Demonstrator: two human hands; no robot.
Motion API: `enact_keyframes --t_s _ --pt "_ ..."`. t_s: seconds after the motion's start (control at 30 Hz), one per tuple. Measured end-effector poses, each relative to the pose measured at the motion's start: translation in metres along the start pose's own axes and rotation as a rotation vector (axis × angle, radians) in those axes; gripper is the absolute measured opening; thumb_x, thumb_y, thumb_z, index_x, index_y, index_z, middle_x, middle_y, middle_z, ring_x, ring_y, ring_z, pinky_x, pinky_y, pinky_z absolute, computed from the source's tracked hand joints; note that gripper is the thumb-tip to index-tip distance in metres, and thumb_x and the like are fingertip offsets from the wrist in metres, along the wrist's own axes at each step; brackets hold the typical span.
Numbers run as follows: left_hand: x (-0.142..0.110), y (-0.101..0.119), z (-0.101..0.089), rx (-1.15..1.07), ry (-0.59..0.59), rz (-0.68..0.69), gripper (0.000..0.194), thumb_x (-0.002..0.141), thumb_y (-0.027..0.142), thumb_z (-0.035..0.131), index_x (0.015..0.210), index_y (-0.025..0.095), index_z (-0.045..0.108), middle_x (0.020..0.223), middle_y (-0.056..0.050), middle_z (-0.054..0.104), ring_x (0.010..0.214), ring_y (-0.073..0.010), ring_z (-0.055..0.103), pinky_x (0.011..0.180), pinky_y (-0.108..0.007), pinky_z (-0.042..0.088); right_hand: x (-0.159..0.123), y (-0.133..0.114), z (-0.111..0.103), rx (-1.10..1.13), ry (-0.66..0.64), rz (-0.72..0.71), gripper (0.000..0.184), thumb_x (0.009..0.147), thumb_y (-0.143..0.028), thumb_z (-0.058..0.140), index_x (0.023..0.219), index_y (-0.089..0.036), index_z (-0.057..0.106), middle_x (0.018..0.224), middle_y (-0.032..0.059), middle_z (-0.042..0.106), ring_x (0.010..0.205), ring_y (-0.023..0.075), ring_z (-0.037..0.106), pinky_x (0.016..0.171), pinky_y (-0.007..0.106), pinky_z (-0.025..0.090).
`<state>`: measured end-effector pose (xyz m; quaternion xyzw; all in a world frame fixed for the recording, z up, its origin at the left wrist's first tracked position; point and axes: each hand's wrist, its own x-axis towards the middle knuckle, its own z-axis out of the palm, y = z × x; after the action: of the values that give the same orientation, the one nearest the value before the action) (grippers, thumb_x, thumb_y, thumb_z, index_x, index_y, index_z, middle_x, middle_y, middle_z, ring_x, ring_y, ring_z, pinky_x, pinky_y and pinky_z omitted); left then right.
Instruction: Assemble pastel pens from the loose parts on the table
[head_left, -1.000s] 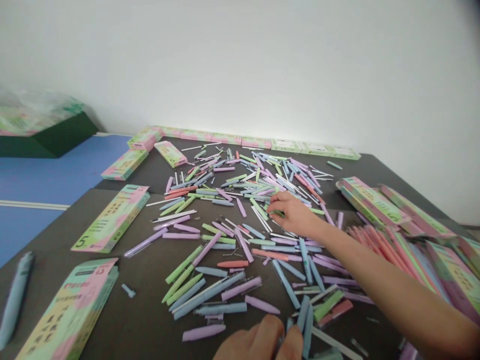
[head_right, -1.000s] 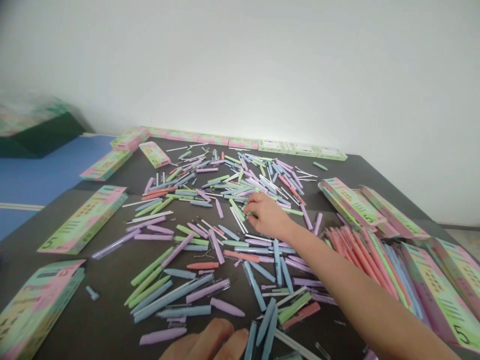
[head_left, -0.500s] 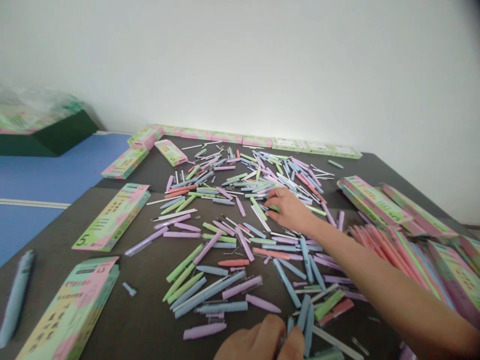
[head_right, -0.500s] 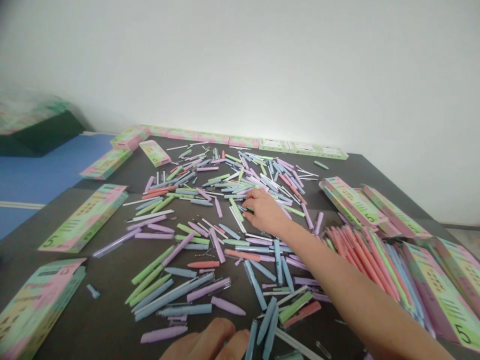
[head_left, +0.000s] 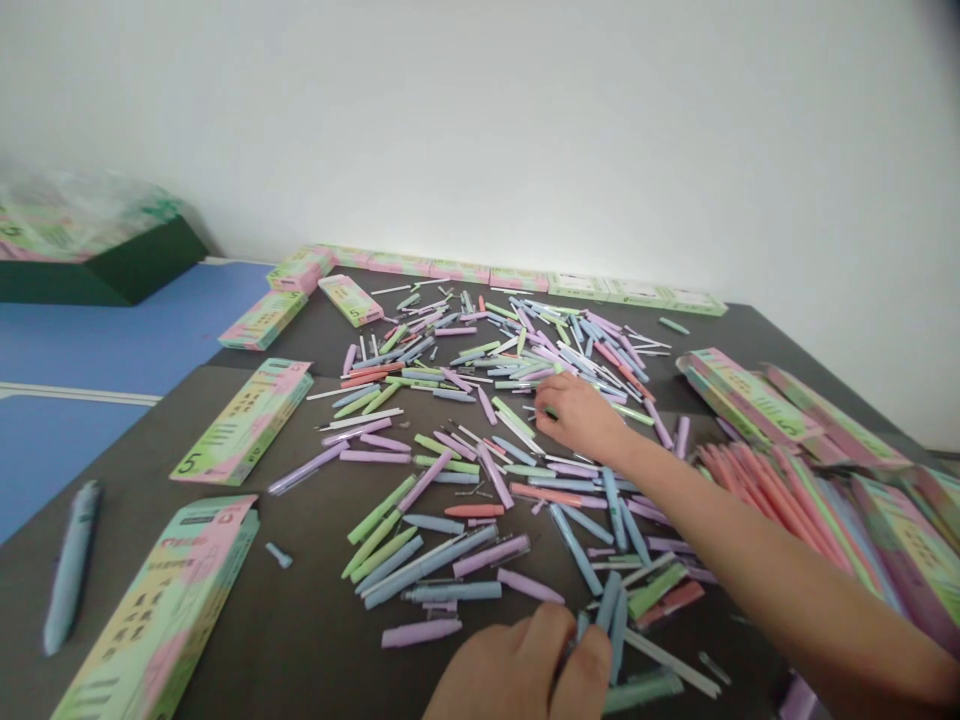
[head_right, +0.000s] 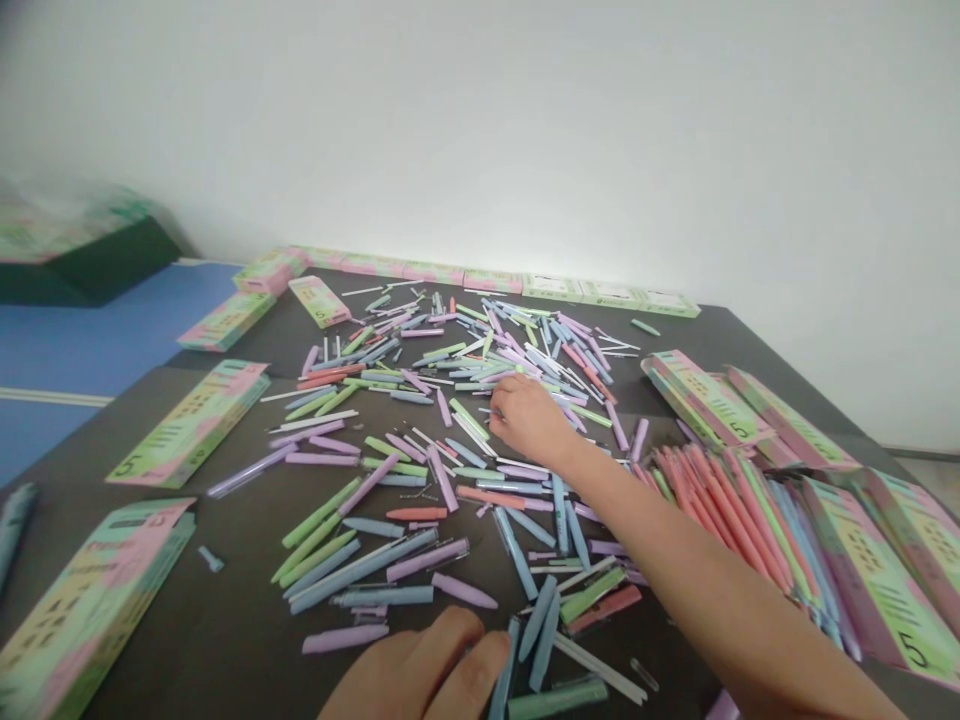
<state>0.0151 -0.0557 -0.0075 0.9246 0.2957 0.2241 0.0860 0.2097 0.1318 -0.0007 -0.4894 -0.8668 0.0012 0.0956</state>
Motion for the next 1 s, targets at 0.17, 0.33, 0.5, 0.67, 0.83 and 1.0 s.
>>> enact_keyframes --t_s 0.17,0.33,0.5,0.67,0.83,1.0 --pt "0.006 0.002 -0.010 -0.077 -0.035 -0.099 0.028 0.084 0.010 0.044 0.110 0.019 0.050 0.083 -0.003 0.064 0.057 -0.0155 0.061 0.045 -0.023 0.047 -0.008 -0.008 -0.008 0.451 0.096 0.293 0.008 0.074 -0.019 0.055 0.072 -0.017 0.063 0.069 0.0031 0.066 0.065 0.0172 0.060 0.065 0.029 0.047" --pt "0.008 -0.004 -0.028 -0.394 0.165 -0.373 0.033 0.088 0.009 0.035 0.117 0.017 0.049 0.094 -0.009 0.064 0.080 -0.0167 0.063 0.070 -0.026 0.052 -0.028 -0.045 -0.018 1.173 -0.097 0.437 0.015 0.075 -0.030 0.061 0.080 -0.017 0.058 0.058 -0.0028 0.061 0.044 0.0079 0.048 0.045 0.020 0.039" --pt "0.012 -0.008 -0.038 -0.599 0.344 -0.801 0.028 0.091 0.025 0.046 0.117 0.017 0.050 0.079 -0.001 0.062 0.060 -0.0125 0.057 0.057 -0.023 0.047 -0.055 -0.087 -0.026 1.423 -0.320 0.278 0.022 0.077 -0.036 0.067 0.083 -0.015 0.061 0.062 -0.0019 0.061 0.049 0.0075 0.051 0.048 0.019 0.041" --pt "0.017 -0.011 -0.042 -0.714 0.407 -0.827 0.017 0.089 0.024 0.049 0.095 0.017 0.064 0.086 -0.004 0.069 0.077 -0.0159 0.063 0.070 -0.026 0.049 -0.062 -0.104 -0.034 1.569 -0.397 0.178 0.027 0.075 -0.039 0.071 0.082 -0.014 0.063 0.069 0.0008 0.064 0.056 0.0089 0.055 0.055 0.022 0.045" --pt "0.014 -0.013 -0.044 -0.719 0.424 -0.853 0.019 0.089 0.027 0.049 0.090 0.018 0.065 0.074 -0.002 0.068 0.067 -0.0152 0.063 0.064 -0.025 0.049 -0.045 -0.087 -0.032 1.442 -0.438 0.091 0.021 0.082 -0.033 0.063 0.091 -0.014 0.065 0.072 0.0029 0.067 0.060 0.0120 0.060 0.058 0.024 0.048" --pt "0.013 -0.009 -0.047 -0.699 0.485 -0.854 0.018 0.087 0.028 0.052 0.087 0.018 0.066 0.065 0.000 0.065 0.057 -0.0126 0.058 0.057 -0.022 0.044 0.020 -0.049 -0.010 0.599 0.024 0.106 0.030 0.086 -0.012 0.041 0.094 -0.018 0.070 0.092 0.0058 0.072 0.087 0.0186 0.065 0.082 0.033 0.051"
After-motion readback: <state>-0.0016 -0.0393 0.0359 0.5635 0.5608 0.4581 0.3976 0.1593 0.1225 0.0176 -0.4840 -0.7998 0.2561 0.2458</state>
